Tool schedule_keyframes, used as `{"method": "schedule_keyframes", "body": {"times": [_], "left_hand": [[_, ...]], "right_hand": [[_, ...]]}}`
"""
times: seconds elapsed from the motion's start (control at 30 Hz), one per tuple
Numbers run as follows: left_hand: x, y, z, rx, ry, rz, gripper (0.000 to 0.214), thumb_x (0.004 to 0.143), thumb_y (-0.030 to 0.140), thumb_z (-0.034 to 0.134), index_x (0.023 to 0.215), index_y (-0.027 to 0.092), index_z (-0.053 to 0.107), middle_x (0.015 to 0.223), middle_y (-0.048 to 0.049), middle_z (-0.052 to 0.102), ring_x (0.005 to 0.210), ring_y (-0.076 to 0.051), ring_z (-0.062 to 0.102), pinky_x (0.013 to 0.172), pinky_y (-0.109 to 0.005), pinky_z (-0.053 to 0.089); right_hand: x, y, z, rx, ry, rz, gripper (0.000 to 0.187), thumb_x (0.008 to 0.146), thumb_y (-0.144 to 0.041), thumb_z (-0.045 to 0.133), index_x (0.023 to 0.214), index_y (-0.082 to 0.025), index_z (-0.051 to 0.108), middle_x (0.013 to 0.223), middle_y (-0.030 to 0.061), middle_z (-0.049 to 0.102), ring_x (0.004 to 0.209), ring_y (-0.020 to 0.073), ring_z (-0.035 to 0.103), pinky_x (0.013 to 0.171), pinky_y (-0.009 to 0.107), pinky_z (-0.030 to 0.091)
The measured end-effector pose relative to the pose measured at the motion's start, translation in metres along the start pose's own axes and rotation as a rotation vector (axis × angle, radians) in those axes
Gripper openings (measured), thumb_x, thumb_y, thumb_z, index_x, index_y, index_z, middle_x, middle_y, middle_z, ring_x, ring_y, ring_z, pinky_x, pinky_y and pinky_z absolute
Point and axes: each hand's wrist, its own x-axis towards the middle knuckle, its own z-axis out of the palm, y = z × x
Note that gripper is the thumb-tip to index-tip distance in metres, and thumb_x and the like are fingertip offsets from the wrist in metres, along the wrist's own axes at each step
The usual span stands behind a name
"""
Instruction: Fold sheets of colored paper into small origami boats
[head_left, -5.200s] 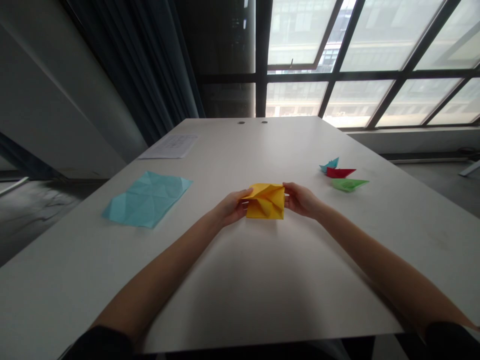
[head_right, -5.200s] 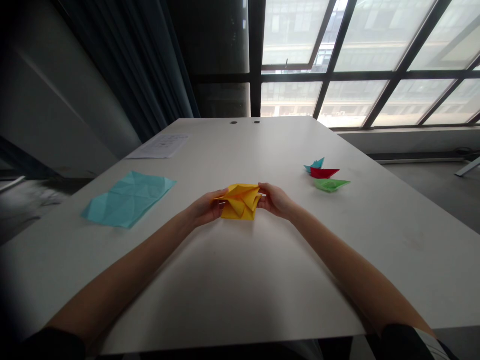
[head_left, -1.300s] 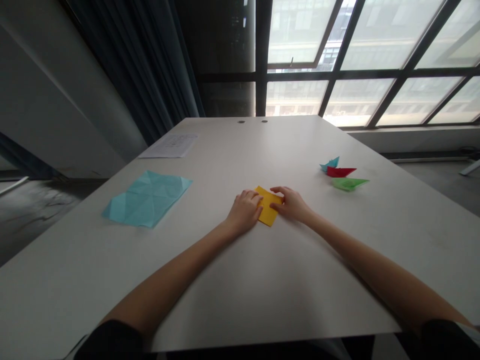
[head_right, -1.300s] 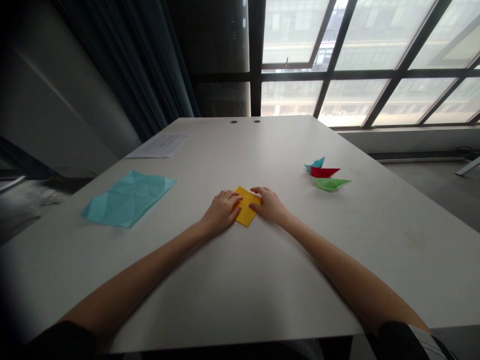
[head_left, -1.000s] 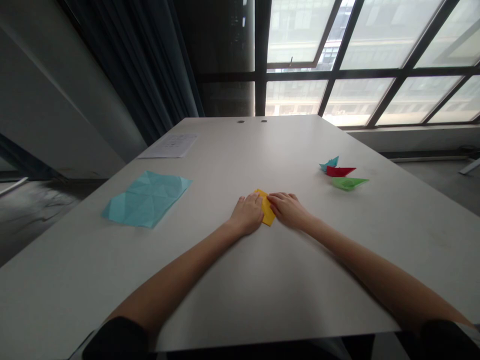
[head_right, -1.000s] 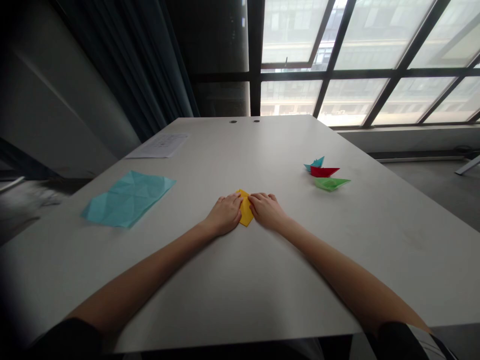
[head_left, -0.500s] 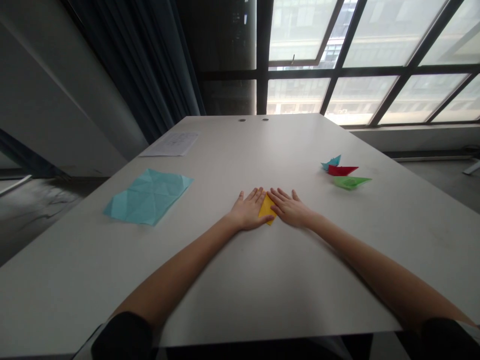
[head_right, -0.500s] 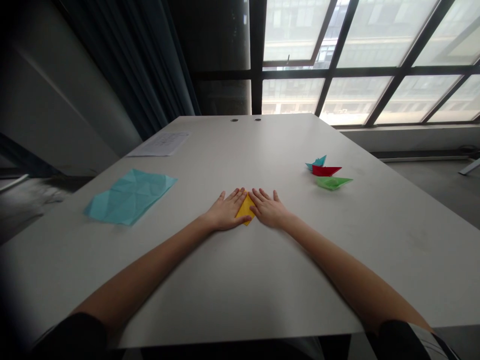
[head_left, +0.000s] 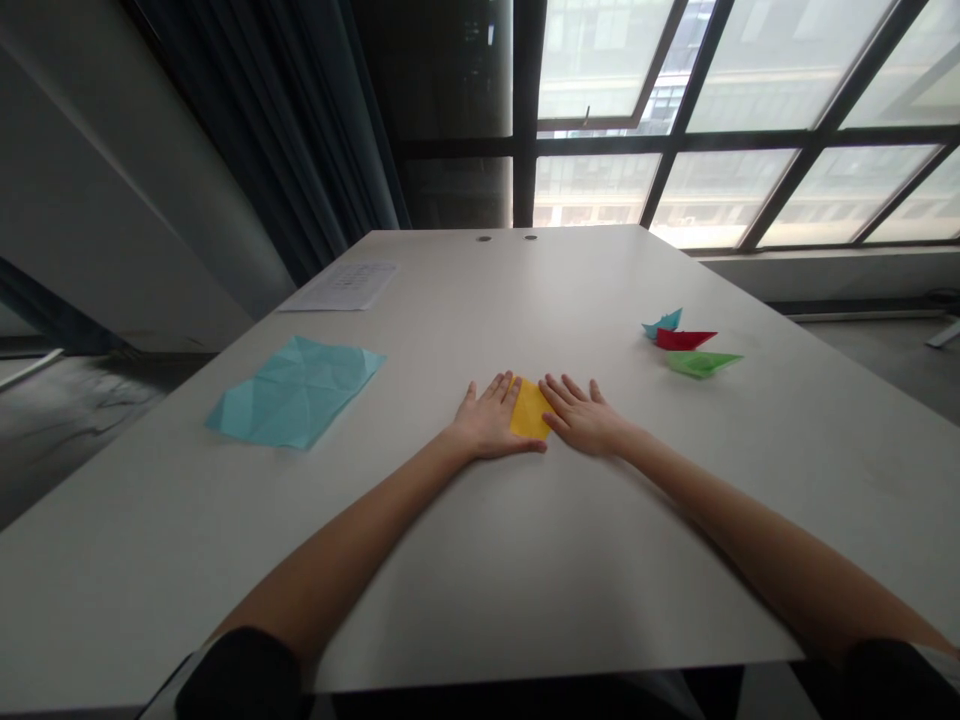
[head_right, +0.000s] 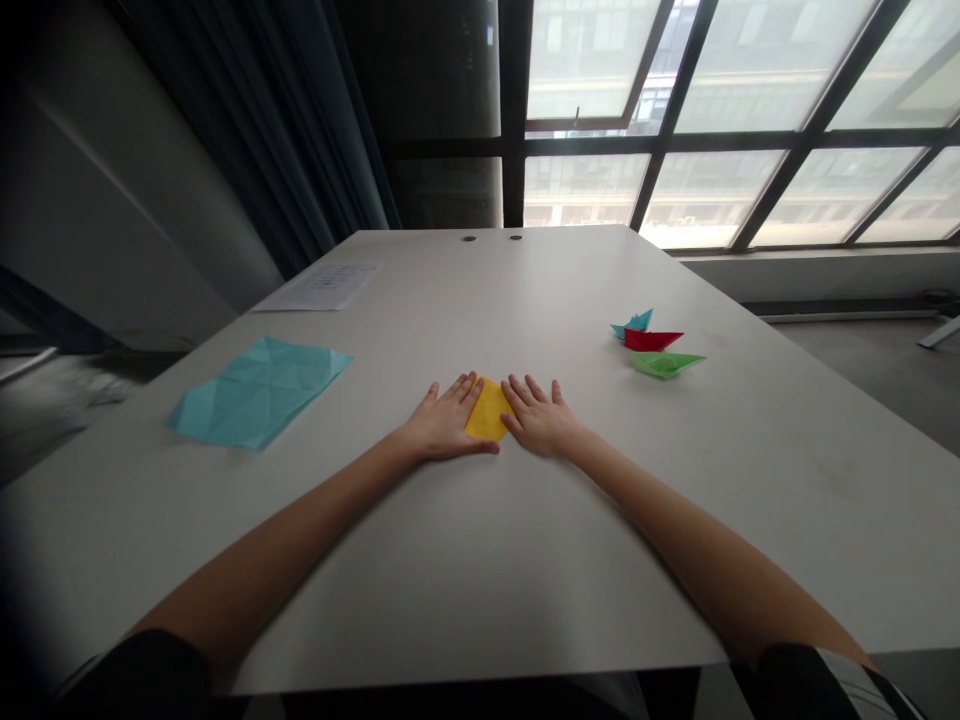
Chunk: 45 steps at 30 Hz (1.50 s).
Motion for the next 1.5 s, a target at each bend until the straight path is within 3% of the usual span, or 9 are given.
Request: {"method": "schedule_keyframes", "body": {"times": [0.37,0.6,0.73,0.87,1.03,1.2,1.5], "left_hand": [[-0.014,-0.011,0.005,-0.031,0.072,-0.162,0.106,0.060,0.079,0.034,0.140,0.013,0.009,0.146,-0.0133,0.008,0.133,-0.031,0.008,0.104,-0.053,0.005],[-0.014,-0.011,0.007,-0.049,0.145,-0.153,0.086,0.074,0.069,0.028,0.138,0.012,0.019,0.144,-0.0138,0.018,0.132,-0.030,0.013,0.103,-0.052,0.011],[-0.015,-0.010,0.006,-0.060,0.250,-0.167,0.070,0.080,0.059,0.033,0.132,0.013,0.031,0.138,-0.0142,0.032,0.128,-0.029,0.024,0.102,-0.047,0.019],[-0.016,-0.009,0.003,-0.059,0.368,-0.084,0.056,0.079,0.051,0.043,0.121,0.015,0.045,0.124,-0.0126,0.048,0.116,-0.027,0.038,0.096,-0.042,0.030],[-0.013,-0.015,0.002,-0.157,0.491,0.001,0.032,0.078,0.035,0.051,0.101,0.015,0.058,0.097,-0.0085,0.058,0.094,-0.022,0.049,0.084,-0.035,0.040],[-0.008,-0.026,0.002,-0.398,0.435,0.090,0.016,0.079,0.020,0.048,0.080,0.016,0.064,0.078,-0.0041,0.060,0.073,-0.014,0.054,0.069,-0.026,0.044],[-0.005,-0.040,-0.004,-0.482,0.356,0.160,0.016,0.077,0.019,0.052,0.083,0.015,0.066,0.080,-0.0035,0.063,0.067,-0.011,0.054,0.063,-0.022,0.043]], "right_hand": [[-0.004,0.001,0.005,0.004,0.102,0.015,0.059,0.088,-0.048,0.017,0.139,-0.019,0.016,0.145,0.0052,0.018,0.133,0.0263,0.014,0.104,0.054,0.012],[-0.006,0.002,0.005,0.097,0.244,0.035,0.054,0.086,-0.048,0.030,0.131,-0.019,0.036,0.137,0.0069,0.038,0.126,0.0243,0.029,0.103,0.045,0.019],[-0.005,0.005,0.004,0.196,0.354,0.040,0.046,0.082,-0.042,0.042,0.122,-0.019,0.046,0.123,0.0081,0.051,0.115,0.0215,0.042,0.098,0.037,0.029],[-0.002,0.009,0.006,0.317,0.463,0.063,0.032,0.076,-0.036,0.052,0.103,-0.020,0.058,0.102,0.0065,0.061,0.096,0.0212,0.051,0.087,0.036,0.038],[0.000,0.012,0.007,0.420,0.503,0.065,0.010,0.072,-0.025,0.056,0.080,-0.021,0.060,0.075,0.0013,0.063,0.075,0.0173,0.054,0.071,0.030,0.042],[0.000,0.017,0.006,0.453,0.455,0.002,0.009,0.073,-0.022,0.056,0.080,-0.020,0.060,0.069,-0.0004,0.060,0.062,0.0121,0.052,0.060,0.024,0.040],[0.003,0.032,0.002,0.430,0.378,-0.265,0.016,0.078,-0.021,0.051,0.090,-0.017,0.061,0.076,0.0037,0.061,0.061,0.0109,0.052,0.058,0.023,0.042]]}}
